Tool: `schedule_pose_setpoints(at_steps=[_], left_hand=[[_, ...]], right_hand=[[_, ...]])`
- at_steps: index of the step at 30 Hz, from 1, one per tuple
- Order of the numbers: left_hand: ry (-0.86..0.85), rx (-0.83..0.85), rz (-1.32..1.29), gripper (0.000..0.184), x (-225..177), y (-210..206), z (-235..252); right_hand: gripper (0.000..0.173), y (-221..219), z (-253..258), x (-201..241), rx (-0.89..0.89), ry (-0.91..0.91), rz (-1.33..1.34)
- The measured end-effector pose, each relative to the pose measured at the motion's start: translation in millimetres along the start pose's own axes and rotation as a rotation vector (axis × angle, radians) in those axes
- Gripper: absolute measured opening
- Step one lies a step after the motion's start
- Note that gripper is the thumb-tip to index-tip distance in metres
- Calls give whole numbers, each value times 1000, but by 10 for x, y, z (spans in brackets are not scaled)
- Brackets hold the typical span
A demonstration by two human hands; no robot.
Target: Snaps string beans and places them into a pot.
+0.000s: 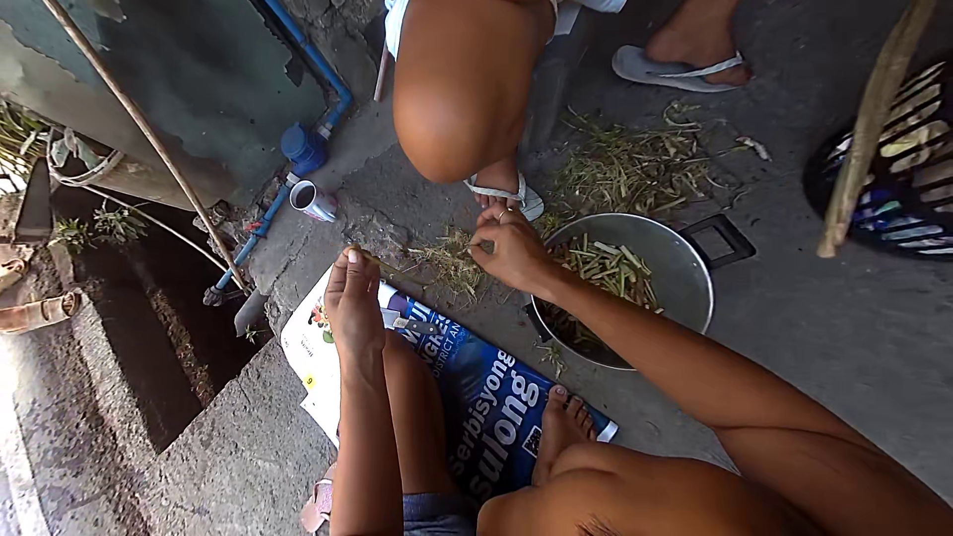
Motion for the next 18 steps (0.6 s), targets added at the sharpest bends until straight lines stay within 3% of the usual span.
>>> schedule_pose_setpoints(at_steps=[2, 3, 8, 18], left_hand=[[11, -6, 16, 19, 33, -72, -47], [12, -3, 21, 18, 45, -100, -64], [-18, 43, 82, 17, 64, -195, -105], [14, 43, 64, 15, 146, -302, -194]], right_hand=[[33, 66, -27, 258, -41, 109, 68], [34, 85, -49, 362, -55, 146, 113], [17, 150, -186, 697, -109, 241, 259], [12, 138, -240, 818, -250, 399, 20]])
Point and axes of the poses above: each hand's wrist, its own z-axis towards the middle knuckle, its own y-axis out of the back of the hand, x = y × z, the point moved 8 cm from there along z, towards the middle knuckle
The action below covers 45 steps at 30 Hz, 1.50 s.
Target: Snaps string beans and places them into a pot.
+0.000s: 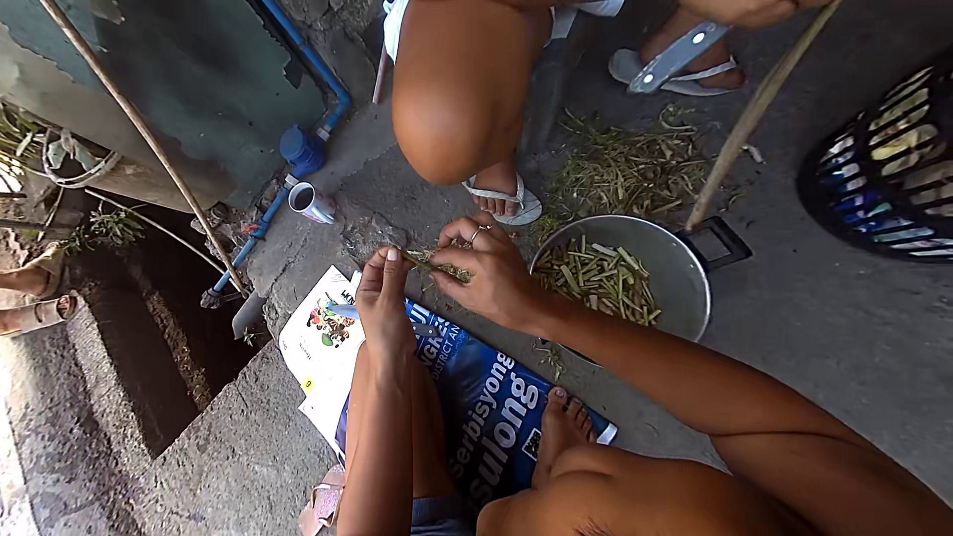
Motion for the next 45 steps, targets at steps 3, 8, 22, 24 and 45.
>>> schedule_pose_setpoints(at_steps=[3, 8, 22, 24, 45], left_hand=[[3, 5, 12, 15, 13, -6, -2], [-18, 138, 124, 14, 61, -52, -64], [-11, 345, 552, 12, 146, -59, -22], [-21, 395, 685, 14, 157, -80, -22], [-360, 509, 1250, 13, 92, -331, -113]], right_hand=[[11, 4, 15, -20, -5, 3, 0], [8, -25, 20, -242, 127, -346, 333], [17, 146, 51, -120, 82, 56, 20], [21, 110, 30, -9, 118, 265, -52], [7, -263, -118, -181, 530, 227, -190]])
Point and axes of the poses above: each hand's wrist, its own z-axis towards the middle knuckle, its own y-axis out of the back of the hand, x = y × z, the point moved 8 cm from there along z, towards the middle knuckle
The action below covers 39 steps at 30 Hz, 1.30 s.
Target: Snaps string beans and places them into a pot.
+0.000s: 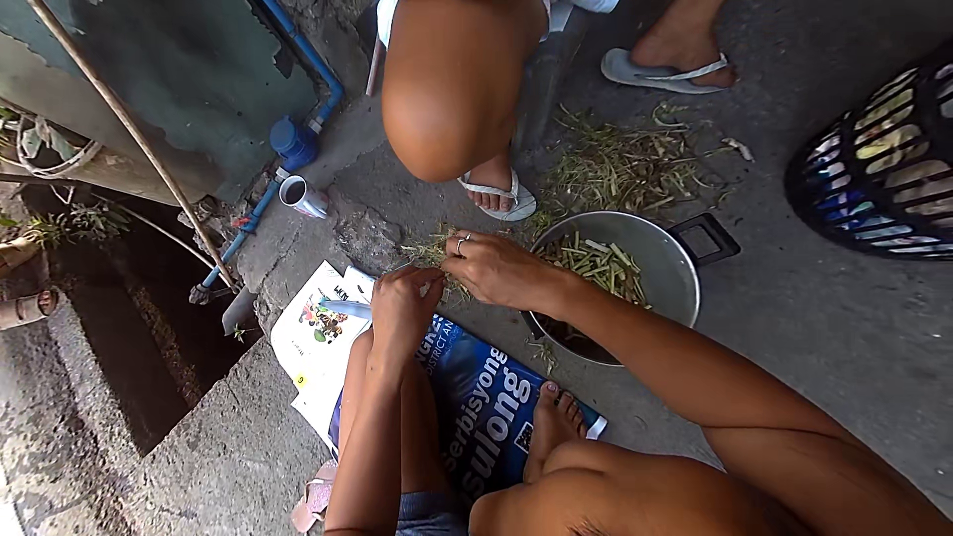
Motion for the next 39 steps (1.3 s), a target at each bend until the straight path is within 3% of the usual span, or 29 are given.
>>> schedule_pose_setpoints(at_steps=[7, 16, 22, 25, 27, 28, 30, 32, 33, 34, 35, 39], left_hand=[[-15, -66, -162, 14, 63, 19, -12], [58, -375, -422, 13, 34, 116, -44], [-7, -389, -405, 14, -48, 37, -49], [42, -318, -490, 14, 36, 20, -56], [135, -266, -670, 14, 152, 20, -55], [191, -247, -788, 14, 210, 21, -55], [270, -226, -982, 14, 311, 9, -48], [311, -206, -1099, 15, 375, -17, -47], [309, -198, -1127, 15, 387, -23, -45], [293, -194, -1138, 16, 384, -22, -41], [270, -190, -1128, 16, 367, -18, -39], [159, -220, -928, 13, 242, 20, -50]], right_hand=[[12, 61, -18, -115, -97, -65, 237], [5, 1, -151, -369, -467, -568, 1090], [9, -101, -168, -419, -560, -794, 1505], [9, 30, -225, -642, -632, -739, 1385], [10, 243, -331, -844, -571, -684, 1058], [11, 369, -398, -924, -453, -661, 807], [12, 494, -548, -1045, -53, -671, 346], [14, 361, -758, -1177, 409, -811, 76], [17, 288, -835, -1198, 541, -857, 29], [19, 256, -846, -1180, 545, -838, 33], [19, 272, -789, -1118, 436, -763, 81], [20, 495, -394, -600, -149, -441, 408]])
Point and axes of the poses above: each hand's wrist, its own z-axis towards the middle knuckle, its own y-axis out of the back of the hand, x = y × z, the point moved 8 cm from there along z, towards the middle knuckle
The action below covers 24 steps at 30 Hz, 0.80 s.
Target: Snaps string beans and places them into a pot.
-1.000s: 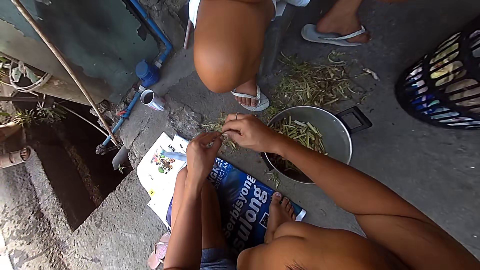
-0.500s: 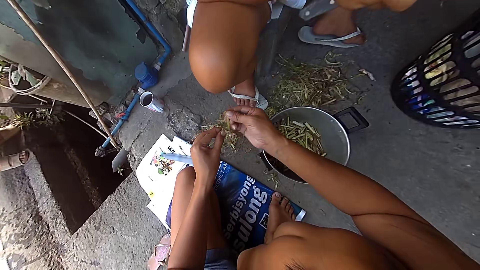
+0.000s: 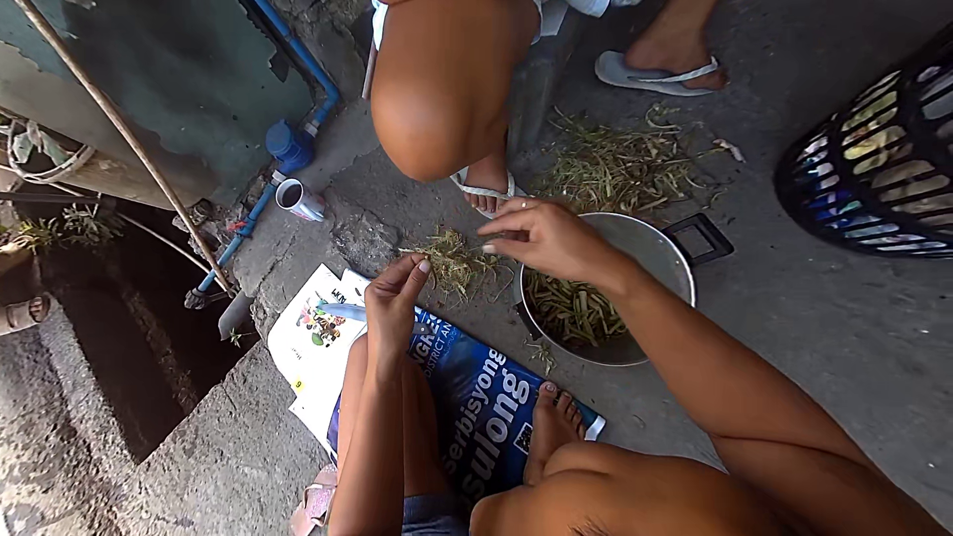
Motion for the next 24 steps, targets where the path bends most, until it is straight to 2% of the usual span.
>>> schedule_pose_setpoints(at_steps=[2, 5, 10, 14, 19, 24], left_hand=[[-113, -9, 136, 13, -76, -25, -28], [-283, -55, 344, 11, -223, -56, -87], [-449, -121, 549, 10, -340, -88, -152], [-539, -70, 562, 10, -367, -102, -154], [-375, 19, 331, 10, -289, -107, -108], [-142, -18, -65, 15, -117, -43, -37]], right_hand=[[18, -90, 25, 261, -77, 65, 119], [16, -229, 44, 434, -92, 55, 153], [7, -351, 71, 376, -49, -50, 293], [6, -379, 87, 274, -7, -64, 441], [7, -469, 75, 196, 8, -99, 672], [7, -595, 79, 126, 9, -143, 739]])
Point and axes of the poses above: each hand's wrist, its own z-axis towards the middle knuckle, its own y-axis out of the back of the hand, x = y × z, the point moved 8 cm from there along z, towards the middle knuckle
